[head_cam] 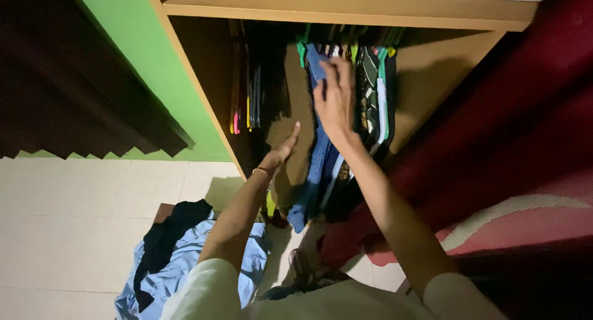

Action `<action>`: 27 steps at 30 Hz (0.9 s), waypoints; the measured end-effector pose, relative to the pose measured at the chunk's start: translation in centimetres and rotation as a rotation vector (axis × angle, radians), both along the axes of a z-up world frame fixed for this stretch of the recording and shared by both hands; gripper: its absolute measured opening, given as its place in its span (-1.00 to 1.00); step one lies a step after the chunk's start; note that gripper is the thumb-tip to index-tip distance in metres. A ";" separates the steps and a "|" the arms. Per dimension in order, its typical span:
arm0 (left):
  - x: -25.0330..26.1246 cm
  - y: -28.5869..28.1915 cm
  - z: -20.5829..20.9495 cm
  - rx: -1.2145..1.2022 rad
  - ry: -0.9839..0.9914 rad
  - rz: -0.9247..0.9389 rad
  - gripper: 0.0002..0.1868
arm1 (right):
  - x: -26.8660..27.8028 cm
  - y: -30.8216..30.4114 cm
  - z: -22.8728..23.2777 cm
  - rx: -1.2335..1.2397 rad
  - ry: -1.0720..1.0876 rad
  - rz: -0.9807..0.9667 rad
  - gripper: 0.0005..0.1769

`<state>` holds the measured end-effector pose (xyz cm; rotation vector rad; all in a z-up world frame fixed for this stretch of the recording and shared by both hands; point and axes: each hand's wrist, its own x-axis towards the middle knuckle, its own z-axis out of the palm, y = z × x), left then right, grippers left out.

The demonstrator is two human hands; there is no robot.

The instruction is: Hanging folded clothes back into a wardrobe onto hangers.

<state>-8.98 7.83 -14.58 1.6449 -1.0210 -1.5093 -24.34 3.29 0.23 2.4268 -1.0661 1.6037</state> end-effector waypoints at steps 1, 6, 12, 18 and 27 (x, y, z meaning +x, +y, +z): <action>0.7 -1.3 -2.2 0.001 0.000 -0.001 0.08 | 0.7 0.9 1.2 0.001 0.000 -0.001 -0.41; 3.3 -6.8 -9.4 -0.376 -0.089 -0.035 -0.05 | 2.9 2.9 3.6 0.525 0.222 0.098 -0.23; 1.6 -5.1 -1.8 -0.411 -0.183 0.107 -0.14 | 5.1 -2.0 -4.0 0.246 0.299 0.014 0.09; 2.7 -10.4 -7.5 -0.515 -0.017 0.120 -0.14 | 4.5 -1.2 -3.5 0.239 0.105 0.085 -0.27; 0.7 -5.0 5.2 -0.374 0.174 0.148 0.03 | 5.5 -3.9 -2.6 0.216 0.084 -0.029 -0.28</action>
